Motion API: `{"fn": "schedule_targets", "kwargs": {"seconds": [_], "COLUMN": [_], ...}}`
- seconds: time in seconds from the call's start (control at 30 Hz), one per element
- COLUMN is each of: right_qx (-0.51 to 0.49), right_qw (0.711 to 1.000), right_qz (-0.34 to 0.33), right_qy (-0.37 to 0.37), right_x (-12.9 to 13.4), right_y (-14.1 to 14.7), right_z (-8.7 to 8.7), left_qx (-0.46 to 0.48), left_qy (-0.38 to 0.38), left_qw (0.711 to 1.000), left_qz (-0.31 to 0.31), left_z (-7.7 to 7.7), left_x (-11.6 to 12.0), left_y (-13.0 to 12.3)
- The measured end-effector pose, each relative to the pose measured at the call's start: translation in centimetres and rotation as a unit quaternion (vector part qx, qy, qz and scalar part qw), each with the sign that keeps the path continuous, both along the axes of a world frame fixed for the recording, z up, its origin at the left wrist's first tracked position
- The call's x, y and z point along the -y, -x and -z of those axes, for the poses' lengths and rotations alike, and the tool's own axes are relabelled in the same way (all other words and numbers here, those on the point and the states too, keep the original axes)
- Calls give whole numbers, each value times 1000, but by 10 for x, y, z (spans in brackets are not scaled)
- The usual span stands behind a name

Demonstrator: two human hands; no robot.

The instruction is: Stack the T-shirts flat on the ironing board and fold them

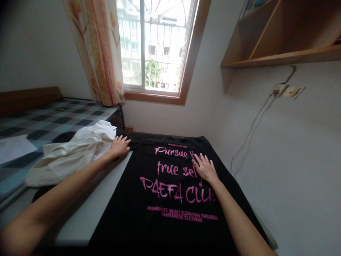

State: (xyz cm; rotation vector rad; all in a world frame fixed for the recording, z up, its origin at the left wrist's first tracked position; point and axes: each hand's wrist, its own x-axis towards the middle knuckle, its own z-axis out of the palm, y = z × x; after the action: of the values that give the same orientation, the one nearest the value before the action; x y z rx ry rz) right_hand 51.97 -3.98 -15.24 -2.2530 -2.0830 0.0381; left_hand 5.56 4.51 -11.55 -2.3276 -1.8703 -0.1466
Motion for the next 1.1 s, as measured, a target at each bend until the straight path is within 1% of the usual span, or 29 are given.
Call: {"fn": "schedule_targets", "kwargs": {"seconds": [0.07, 0.13, 0.27, 0.37, 0.5, 0.6, 0.7, 0.73, 0.8, 0.83, 0.9, 0.93, 1.0, 1.03, 1.1], "right_qx": [3, 8, 24, 38, 53, 62, 66, 66, 65, 64, 63, 63, 63, 64, 69], "right_qw": [1000, 1000, 1000, 999, 998, 998, 997, 997, 997, 997, 997, 997, 997, 997, 997], "right_qz": [-1, 2, 6, 8, 8, 12, 14, 14, 14, 15, 17, 18, 18, 18, 14], "right_qy": [-10, -7, -2, 0, 20, 30, 30, 30, 29, 29, 29, 31, 37, 39, 40], "right_x": [0, 1, 1, 2, 3, 5, 8, 8, 9, 9, 9, 8, 7, 7, 7], "right_y": [0, 0, 1, 2, -1, -5, -7, -8, -7, -7, -7, -8, -12, -14, -21], "right_z": [2, 2, 0, -1, 0, 1, 1, 1, 1, 0, 0, 0, 1, 1, 3], "left_qx": [-41, -69, -119, -131, -112, -55, -8, -1, 14, 22, 23, 16, 3, 5, 24], "left_qy": [26, 22, -57, -82, -87, -54, -4, 0, -26, -48, -68, -55, 2, 36, 91], "left_qw": [998, 996, 989, 985, 985, 992, 998, 999, 999, 998, 995, 994, 991, 989, 987], "left_qz": [30, 54, 65, 74, 101, 100, 59, 43, 26, 30, 68, 94, 135, 141, 127], "left_z": [-6, -11, -18, -13, 2, 8, 0, -5, -13, -16, -17, -16, -8, -3, 6], "left_x": [0, 2, 9, 13, 23, 30, 33, 31, 25, 20, 9, 4, -3, -5, -5], "left_y": [14, 22, 26, 27, 27, 22, 12, 8, 0, -4, -12, -15, -23, -26, -34]}}
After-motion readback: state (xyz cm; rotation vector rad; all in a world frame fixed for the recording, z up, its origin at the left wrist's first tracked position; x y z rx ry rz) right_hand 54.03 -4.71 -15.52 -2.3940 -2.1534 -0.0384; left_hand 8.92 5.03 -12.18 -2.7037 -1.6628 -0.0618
